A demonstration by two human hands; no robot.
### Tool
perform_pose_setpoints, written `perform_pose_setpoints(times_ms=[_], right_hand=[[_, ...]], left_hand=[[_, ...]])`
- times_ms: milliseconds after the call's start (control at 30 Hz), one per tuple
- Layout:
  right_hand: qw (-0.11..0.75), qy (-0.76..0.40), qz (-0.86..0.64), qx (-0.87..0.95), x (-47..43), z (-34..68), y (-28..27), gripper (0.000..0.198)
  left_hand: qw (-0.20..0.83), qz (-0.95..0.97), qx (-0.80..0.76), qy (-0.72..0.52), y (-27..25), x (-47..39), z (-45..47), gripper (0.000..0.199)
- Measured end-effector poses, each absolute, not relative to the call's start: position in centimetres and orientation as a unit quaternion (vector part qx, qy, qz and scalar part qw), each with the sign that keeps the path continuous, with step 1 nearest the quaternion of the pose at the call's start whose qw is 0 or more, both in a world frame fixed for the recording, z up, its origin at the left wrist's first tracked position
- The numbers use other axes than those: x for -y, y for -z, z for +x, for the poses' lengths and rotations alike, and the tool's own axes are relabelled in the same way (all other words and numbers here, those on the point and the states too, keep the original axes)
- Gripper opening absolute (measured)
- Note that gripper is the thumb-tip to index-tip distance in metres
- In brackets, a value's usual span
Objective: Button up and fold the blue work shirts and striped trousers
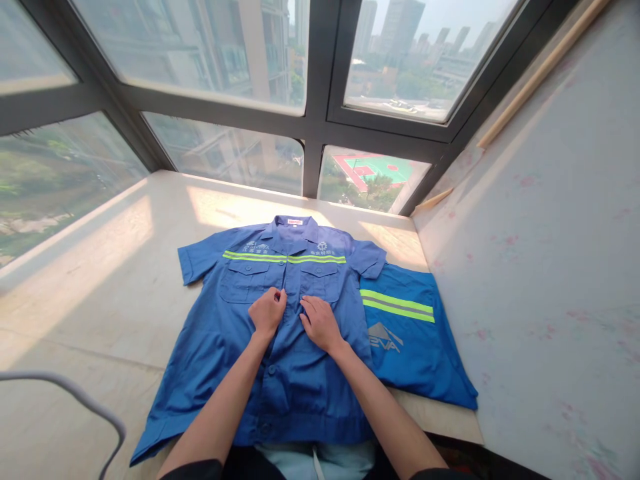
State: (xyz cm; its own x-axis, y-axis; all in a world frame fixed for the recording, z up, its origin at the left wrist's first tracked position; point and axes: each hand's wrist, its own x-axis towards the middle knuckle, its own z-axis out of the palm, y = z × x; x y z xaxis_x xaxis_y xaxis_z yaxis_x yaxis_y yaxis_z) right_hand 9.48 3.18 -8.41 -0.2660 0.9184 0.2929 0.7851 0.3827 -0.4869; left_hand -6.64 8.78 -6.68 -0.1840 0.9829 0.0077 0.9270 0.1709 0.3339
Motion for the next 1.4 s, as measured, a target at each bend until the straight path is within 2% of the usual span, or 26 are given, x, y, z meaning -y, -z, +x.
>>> perform_pose_setpoints(times_ms=[200, 333, 433, 567, 667, 767, 967, 1100, 1267, 1400], right_hand=[[0.298, -0.157, -0.543, 0.769, -3.5, 9.9, 8.5, 0.033], [0.357, -0.199, -0.509, 0.757, -3.0, 10.0, 8.1, 0.035], [0.404, -0.212, -0.465, 0.758, -1.7, 10.6, 6.5, 0.036], [0.409, -0.205, -0.425, 0.781, -0.7, 13.6, 4.1, 0.033], [0.432, -0.163, -0.506, 0.729, -0.6, 17.1, 4.1, 0.033], [0.493, -0.1, -0.593, 0.628, -0.2, 19.9, 5.9, 0.033], [0.568, -0.003, -0.649, 0.506, 0.9, 21.9, 8.9, 0.025], [0.561, 0.054, -0.636, 0.527, 1.0, 21.8, 8.9, 0.023], [0.511, -0.007, -0.536, 0.672, 2.1, 20.8, 8.1, 0.028], [0.494, -0.031, -0.542, 0.679, 4.3, 19.6, 7.9, 0.03]], left_hand=[[0.096, 0.616, -0.774, -0.112, 6.2, -8.9, -6.4, 0.034], [0.097, 0.608, -0.781, -0.102, 5.9, -9.2, -6.3, 0.033], [0.101, 0.611, -0.78, -0.094, 5.8, -9.3, -6.3, 0.033], [0.098, 0.614, -0.778, -0.091, 5.9, -9.5, -6.4, 0.033], [0.096, 0.611, -0.78, -0.092, 6.0, -9.6, -6.3, 0.034], [0.1, 0.609, -0.781, -0.097, 6.0, -9.5, -6.3, 0.035], [0.091, 0.606, -0.783, -0.104, 6.3, -9.6, -6.4, 0.033], [0.081, 0.602, -0.787, -0.108, 6.7, -9.7, -6.5, 0.032], [0.081, 0.603, -0.786, -0.112, 6.9, -9.7, -6.6, 0.03], [0.084, 0.603, -0.785, -0.115, 7.0, -9.7, -6.6, 0.031]])
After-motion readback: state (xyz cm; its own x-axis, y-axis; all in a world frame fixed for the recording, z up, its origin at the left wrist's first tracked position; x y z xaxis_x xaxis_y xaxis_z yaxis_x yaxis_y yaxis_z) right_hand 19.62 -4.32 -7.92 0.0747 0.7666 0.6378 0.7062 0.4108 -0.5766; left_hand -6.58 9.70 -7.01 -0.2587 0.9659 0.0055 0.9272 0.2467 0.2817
